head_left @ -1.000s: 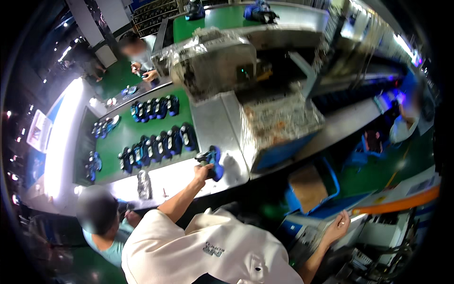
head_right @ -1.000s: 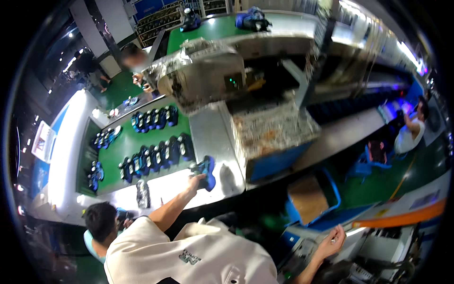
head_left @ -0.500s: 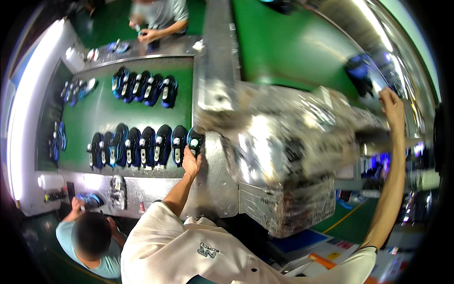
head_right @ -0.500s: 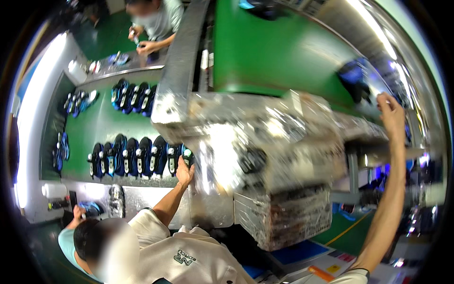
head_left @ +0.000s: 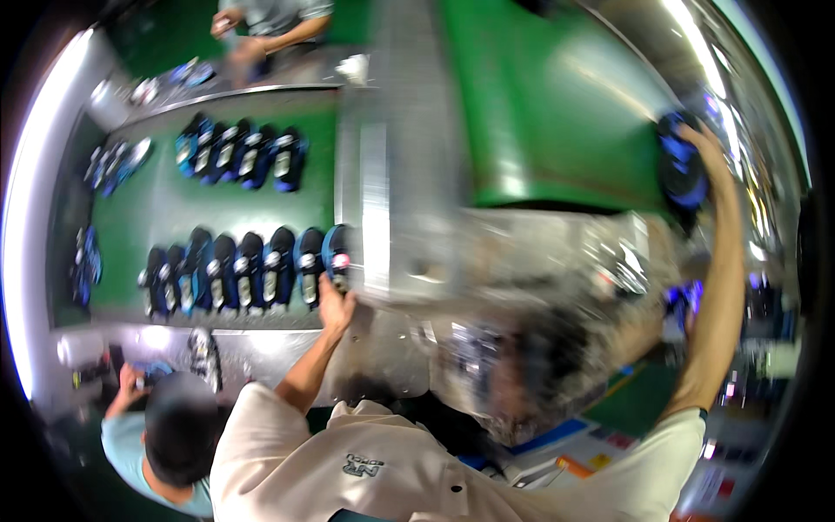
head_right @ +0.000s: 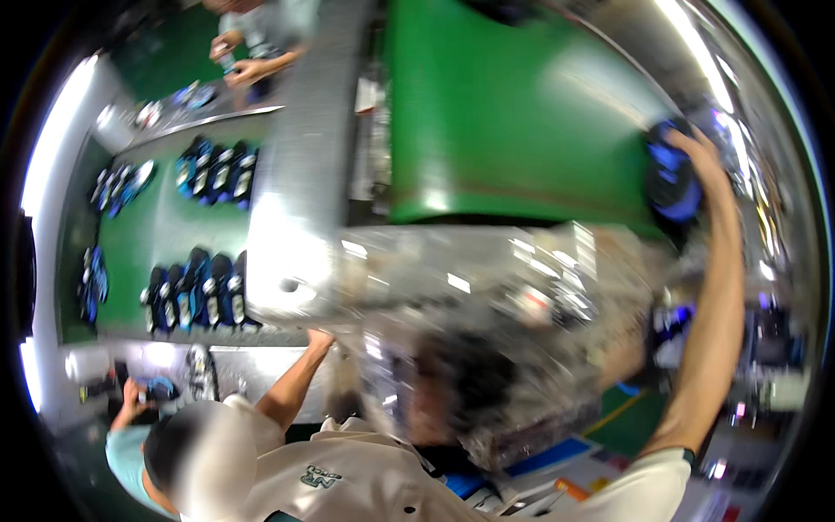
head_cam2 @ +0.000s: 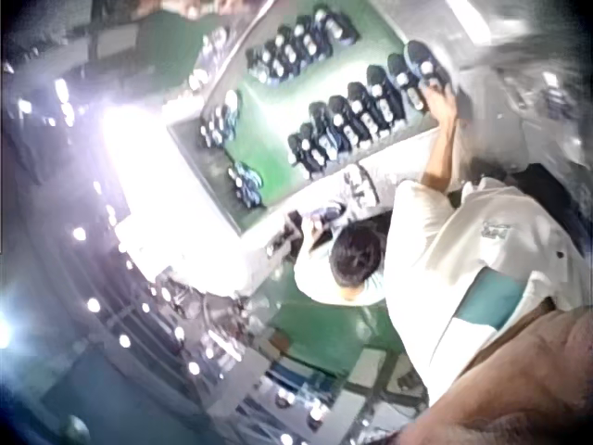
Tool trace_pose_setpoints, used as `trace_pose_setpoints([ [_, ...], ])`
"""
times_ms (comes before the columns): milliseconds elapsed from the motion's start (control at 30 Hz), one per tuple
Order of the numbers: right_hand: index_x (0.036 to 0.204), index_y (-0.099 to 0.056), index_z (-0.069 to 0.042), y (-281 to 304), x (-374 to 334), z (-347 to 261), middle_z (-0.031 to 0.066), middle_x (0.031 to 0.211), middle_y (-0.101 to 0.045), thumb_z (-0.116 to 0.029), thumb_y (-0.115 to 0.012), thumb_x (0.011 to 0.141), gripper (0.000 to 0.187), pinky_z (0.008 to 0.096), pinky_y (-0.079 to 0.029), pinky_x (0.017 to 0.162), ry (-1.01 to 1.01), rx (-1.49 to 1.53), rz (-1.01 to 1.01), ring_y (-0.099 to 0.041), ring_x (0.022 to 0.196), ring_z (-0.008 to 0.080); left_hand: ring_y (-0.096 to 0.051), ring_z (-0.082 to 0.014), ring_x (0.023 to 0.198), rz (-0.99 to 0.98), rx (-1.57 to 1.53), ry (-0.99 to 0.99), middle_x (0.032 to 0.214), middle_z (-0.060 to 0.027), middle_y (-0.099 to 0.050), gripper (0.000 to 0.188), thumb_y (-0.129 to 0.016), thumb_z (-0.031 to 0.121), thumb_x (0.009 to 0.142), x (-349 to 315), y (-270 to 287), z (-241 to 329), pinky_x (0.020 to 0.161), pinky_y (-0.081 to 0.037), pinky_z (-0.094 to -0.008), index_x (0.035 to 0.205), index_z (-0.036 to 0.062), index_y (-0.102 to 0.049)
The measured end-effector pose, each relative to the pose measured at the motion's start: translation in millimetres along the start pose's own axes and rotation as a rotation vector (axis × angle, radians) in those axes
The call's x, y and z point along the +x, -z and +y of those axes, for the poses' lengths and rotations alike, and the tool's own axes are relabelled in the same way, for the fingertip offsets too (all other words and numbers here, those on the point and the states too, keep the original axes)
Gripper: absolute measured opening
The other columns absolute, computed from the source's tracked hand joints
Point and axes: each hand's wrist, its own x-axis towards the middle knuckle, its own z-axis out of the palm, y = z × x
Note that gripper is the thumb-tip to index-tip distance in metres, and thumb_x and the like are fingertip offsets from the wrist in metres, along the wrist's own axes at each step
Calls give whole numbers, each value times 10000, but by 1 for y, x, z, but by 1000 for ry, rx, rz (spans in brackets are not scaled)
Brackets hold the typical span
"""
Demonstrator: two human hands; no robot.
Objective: The person operates a shoe-lasting machine to shape shoes and then places the finished shoes onto a conveyor belt.
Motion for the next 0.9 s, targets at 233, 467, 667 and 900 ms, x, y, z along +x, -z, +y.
trace_pose_setpoints([
  [233,1250,-525,-21,5,-138,-47,188,990,-659,-215,-704,649,656,369,-488,872,573,-482,373,-630,940,291,-603,-260,1054,-550,-353,-178,1141,-171,-643,429,-676,166,845,-154,59,141,940,-451,-348,1204,-41,-564],
  [467,1449,-278,-66,-2,-395,39,257,1158,-542,-177,-744,645,936,428,-466,873,681,-429,554,-530,991,391,-405,-304,1325,-1618,-1018,-202,1458,-202,-346,789,-708,200,856,-293,53,319,1095,-323,-435,1466,25,-238],
  [667,1399,-366,5,-43,-559,112,246,1213,-520,-352,-772,659,917,433,-429,900,-33,-677,818,-527,991,360,-544,-166,1075,-1681,-805,-412,1197,-84,-539,813,-798,241,759,-390,-22,331,917,-444,-318,1367,-26,-329],
  [900,1356,-434,-37,-87,-809,221,105,1236,-569,-262,-806,751,745,331,-442,940,-222,308,1449,-559,1095,191,-599,-217,1055,-2145,-516,135,1139,-117,-616,469,-539,290,896,-539,-42,283,967,-441,-353,1256,-6,-485],
])
